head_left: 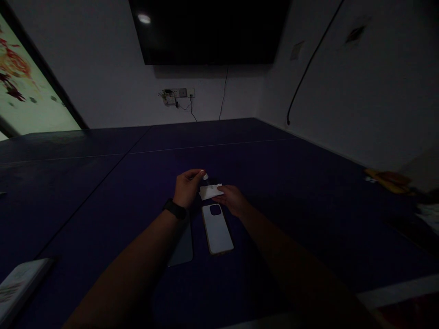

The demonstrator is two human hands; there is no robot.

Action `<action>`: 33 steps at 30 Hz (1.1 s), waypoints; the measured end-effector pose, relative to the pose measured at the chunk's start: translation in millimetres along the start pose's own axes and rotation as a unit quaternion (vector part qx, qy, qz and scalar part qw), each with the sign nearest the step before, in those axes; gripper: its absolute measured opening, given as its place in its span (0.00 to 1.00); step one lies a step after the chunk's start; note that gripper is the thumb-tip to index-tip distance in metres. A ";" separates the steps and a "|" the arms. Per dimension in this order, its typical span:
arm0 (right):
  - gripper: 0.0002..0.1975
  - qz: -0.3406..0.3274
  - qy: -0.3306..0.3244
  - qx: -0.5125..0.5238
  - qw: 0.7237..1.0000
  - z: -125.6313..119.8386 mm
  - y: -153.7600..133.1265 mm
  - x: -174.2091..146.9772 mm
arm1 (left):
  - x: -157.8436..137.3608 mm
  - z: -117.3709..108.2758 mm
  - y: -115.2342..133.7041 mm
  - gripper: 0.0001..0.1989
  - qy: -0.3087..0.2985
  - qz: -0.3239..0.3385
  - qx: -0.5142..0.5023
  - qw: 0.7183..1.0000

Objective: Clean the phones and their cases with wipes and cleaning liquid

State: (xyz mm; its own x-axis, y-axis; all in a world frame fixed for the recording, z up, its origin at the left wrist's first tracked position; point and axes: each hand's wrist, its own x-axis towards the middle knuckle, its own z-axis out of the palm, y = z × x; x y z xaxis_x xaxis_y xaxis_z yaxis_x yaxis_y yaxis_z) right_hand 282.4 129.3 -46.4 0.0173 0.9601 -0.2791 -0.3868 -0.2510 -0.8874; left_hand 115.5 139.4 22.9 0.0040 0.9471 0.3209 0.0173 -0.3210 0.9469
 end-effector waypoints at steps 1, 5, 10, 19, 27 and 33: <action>0.17 -0.001 0.000 -0.002 1.000 -0.1 -0.1 -0.3 | -0.4 0.5 -0.6 0.14 -0.001 -0.002 -0.001 1.000; 0.11 -0.007 0.004 -0.008 1.000 -0.7 -0.5 -0.6 | -2.0 2.7 -0.9 0.13 -0.006 0.001 -0.004 1.000; 0.17 -0.007 0.006 -0.009 1.000 -1.8 0.6 1.6 | -1.8 4.4 -2.2 0.12 -0.008 0.005 -0.004 1.000; 0.18 -0.013 0.012 0.002 1.000 -4.7 6.5 6.6 | 29.8 -47.2 13.4 0.19 0.125 0.047 -0.011 0.991; 0.18 -0.032 0.029 0.021 0.999 -6.0 7.6 5.3 | 30.7 -50.0 -4.6 0.16 0.123 0.031 0.011 0.992; 0.10 -0.040 0.035 0.029 0.998 -5.3 5.2 0.4 | 29.6 -47.1 -9.9 0.16 0.104 0.034 0.034 0.993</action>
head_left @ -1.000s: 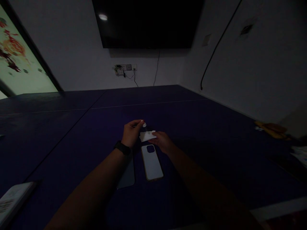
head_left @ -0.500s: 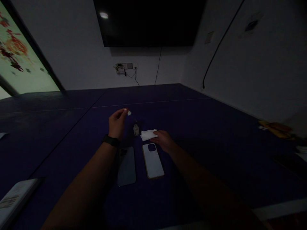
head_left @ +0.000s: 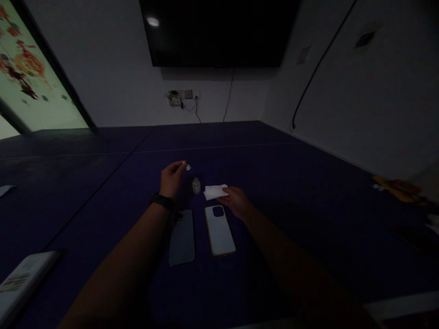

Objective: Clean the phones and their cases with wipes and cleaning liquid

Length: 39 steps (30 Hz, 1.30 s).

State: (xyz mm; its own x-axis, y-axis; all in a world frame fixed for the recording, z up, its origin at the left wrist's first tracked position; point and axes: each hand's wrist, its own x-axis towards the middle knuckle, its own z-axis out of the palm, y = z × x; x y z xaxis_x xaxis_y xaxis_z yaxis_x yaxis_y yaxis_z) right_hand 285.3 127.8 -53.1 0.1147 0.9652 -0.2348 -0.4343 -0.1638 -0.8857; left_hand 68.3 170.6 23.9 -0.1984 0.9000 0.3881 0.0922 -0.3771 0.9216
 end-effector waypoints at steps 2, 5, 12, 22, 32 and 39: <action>0.04 -0.002 0.003 0.003 1.000 0.4 -0.9 -1.0 | -0.3 1.1 -2.3 0.15 -0.016 0.005 0.014 1.000; 0.03 -0.003 0.008 0.007 1.000 1.2 -1.2 -1.2 | -1.3 4.2 -7.3 0.14 -0.064 0.010 0.049 0.997; 0.13 0.002 0.012 0.020 1.000 3.2 0.1 -0.5 | -7.5 8.4 -19.0 0.12 -0.142 0.017 0.143 0.979; 0.16 0.010 0.015 0.061 0.998 2.6 -4.4 -2.5 | -6.5 -14.4 30.0 0.22 -0.083 0.084 0.210 0.970; 0.04 -0.022 0.041 0.097 0.994 0.6 -7.4 -8.1 | -77.9 10.4 20.9 0.20 -0.401 -0.025 0.441 0.803; 0.06 -0.047 0.058 0.119 0.990 -2.3 -8.6 -6.6 | -83.5 19.6 10.6 0.11 -0.356 -0.070 0.411 0.836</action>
State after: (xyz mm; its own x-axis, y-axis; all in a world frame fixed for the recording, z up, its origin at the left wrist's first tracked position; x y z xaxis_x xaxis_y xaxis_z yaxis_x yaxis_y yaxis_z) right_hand 290.3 122.4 -44.8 0.2600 0.9420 -0.2123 -0.6134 -0.0087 -0.7897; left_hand 105.0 95.7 1.1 0.3416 0.9349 -0.0968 0.8144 -0.2430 0.5270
